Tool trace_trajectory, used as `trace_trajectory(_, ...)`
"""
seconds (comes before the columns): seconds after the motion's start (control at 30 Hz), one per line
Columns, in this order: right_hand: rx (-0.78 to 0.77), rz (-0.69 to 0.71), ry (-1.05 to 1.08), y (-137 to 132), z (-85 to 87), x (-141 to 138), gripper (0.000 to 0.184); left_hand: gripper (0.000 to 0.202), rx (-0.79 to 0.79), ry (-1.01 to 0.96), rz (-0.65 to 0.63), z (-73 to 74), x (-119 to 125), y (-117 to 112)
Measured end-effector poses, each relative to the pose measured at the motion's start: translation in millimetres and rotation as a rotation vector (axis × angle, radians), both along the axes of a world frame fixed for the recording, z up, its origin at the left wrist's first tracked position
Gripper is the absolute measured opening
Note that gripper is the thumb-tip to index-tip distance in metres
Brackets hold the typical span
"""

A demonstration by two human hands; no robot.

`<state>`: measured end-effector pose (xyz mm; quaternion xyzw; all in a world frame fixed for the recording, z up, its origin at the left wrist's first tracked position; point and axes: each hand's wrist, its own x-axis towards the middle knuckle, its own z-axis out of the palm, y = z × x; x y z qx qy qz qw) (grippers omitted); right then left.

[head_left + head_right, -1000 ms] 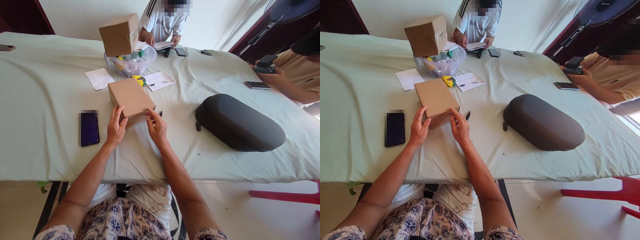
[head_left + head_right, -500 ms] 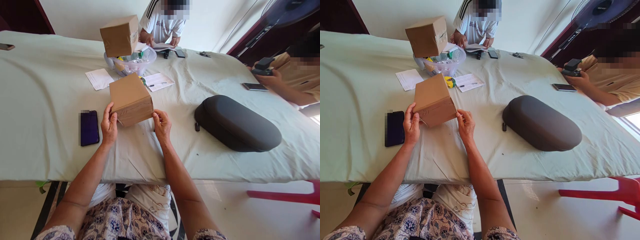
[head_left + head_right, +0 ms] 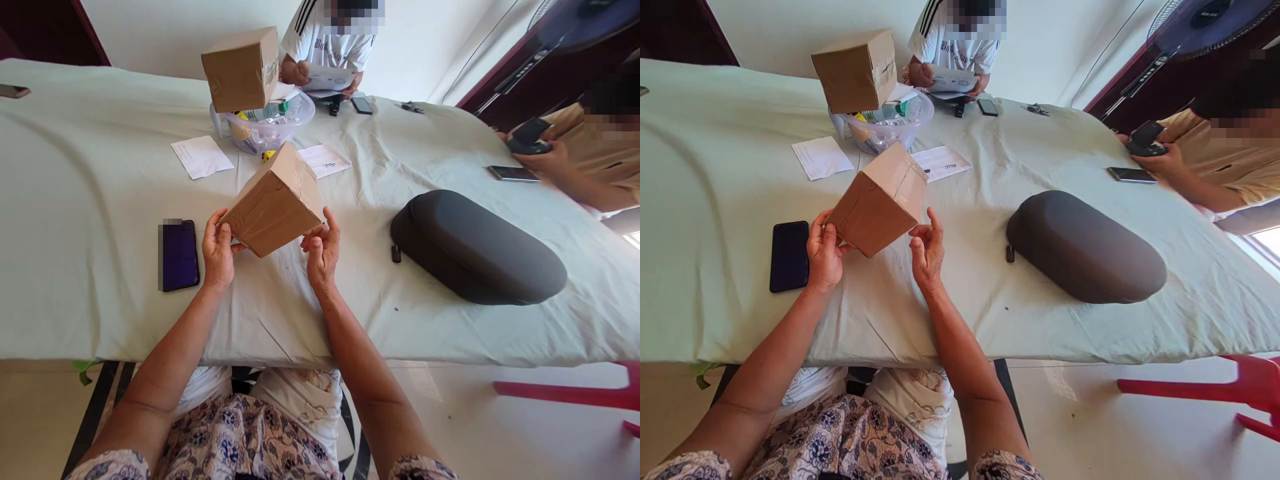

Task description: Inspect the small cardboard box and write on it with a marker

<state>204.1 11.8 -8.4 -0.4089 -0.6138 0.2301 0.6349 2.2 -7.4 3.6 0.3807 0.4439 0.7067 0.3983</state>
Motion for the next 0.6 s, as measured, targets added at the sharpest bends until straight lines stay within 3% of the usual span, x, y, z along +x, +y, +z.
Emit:
trace_trajectory(0.2, 0.027, -0.064, -0.043, 0, -2.7, 6, 0.068, 0.052, 0.003, 0.096, -0.056, 0.3, 2, -3)
trace_trajectory(0.4, 0.014, -0.078, -0.093, 1, -0.7, 5, 0.067, 0.051, -0.003, 0.031, -0.077, -3.2, 4, -2)
trace_trajectory(0.6, -0.08, -0.003, -0.089, -2, 0.9, -4, 0.095, 0.049, 0.001, -0.054, -0.079, -1.9, 4, 0)
